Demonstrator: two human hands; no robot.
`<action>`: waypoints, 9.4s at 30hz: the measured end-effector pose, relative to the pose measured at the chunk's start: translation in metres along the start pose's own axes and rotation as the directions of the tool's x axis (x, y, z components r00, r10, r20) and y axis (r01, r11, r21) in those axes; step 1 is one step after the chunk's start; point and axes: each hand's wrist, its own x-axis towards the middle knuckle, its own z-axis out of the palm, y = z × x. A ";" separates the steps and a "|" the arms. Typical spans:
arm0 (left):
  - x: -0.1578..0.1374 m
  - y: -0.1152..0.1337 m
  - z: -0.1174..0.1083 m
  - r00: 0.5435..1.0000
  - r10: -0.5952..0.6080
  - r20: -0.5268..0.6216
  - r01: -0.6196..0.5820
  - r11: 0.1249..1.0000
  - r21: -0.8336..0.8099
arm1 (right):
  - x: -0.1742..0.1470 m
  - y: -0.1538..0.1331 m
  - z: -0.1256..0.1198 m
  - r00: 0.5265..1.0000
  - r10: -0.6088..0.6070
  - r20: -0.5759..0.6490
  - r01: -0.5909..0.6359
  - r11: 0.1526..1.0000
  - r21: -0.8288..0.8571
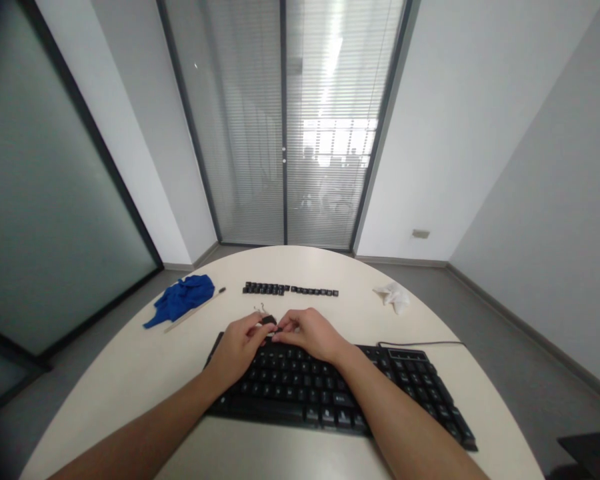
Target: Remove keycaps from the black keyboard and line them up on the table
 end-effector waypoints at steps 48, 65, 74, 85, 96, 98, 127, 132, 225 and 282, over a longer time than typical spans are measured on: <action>0.008 -0.020 0.008 0.982 -0.124 -0.141 0.114 0.991 -0.075 | 0.011 0.015 -0.006 0.975 0.038 -0.217 -0.173 0.744 -0.646; 0.007 -0.021 0.008 0.980 -0.132 -0.148 0.123 0.990 -0.071 | 0.065 0.004 -0.011 0.967 0.186 -0.172 -0.250 0.588 -0.769; 0.008 -0.018 0.007 0.982 -0.132 -0.135 0.124 0.990 -0.068 | 0.075 0.016 -0.001 0.954 0.155 -0.256 -0.297 0.580 -0.758; 0.007 -0.016 0.007 0.980 -0.147 -0.134 0.138 0.987 -0.076 | 0.074 0.015 0.001 0.958 0.135 -0.253 -0.282 0.608 -0.743; 0.007 -0.016 0.007 0.982 -0.137 -0.133 0.130 0.990 -0.060 | 0.072 0.014 0.001 0.963 0.110 -0.247 -0.261 0.618 -0.742; 0.007 -0.016 0.007 0.982 -0.135 -0.132 0.127 0.990 -0.065 | 0.072 0.014 0.001 0.963 0.113 -0.244 -0.260 0.619 -0.741; -0.001 0.000 0.006 0.991 0.036 0.131 -0.034 0.999 -0.011 | -0.045 -0.014 -0.006 0.986 0.034 -0.166 -0.121 0.828 -0.547; -0.001 0.004 0.006 0.990 0.069 0.120 -0.087 0.985 0.148 | -0.048 -0.001 0.003 0.973 -0.021 -0.228 -0.097 0.863 -0.495; 0.000 -0.004 0.019 0.975 -0.220 -0.016 0.202 0.921 -0.333 | -0.059 -0.017 -0.003 0.976 -0.197 -0.088 0.150 0.913 -0.379; -0.001 -0.012 0.020 0.997 -0.082 -0.013 0.077 0.971 -0.226 | 0.029 0.005 -0.015 0.917 0.228 -0.328 -0.395 0.640 -0.660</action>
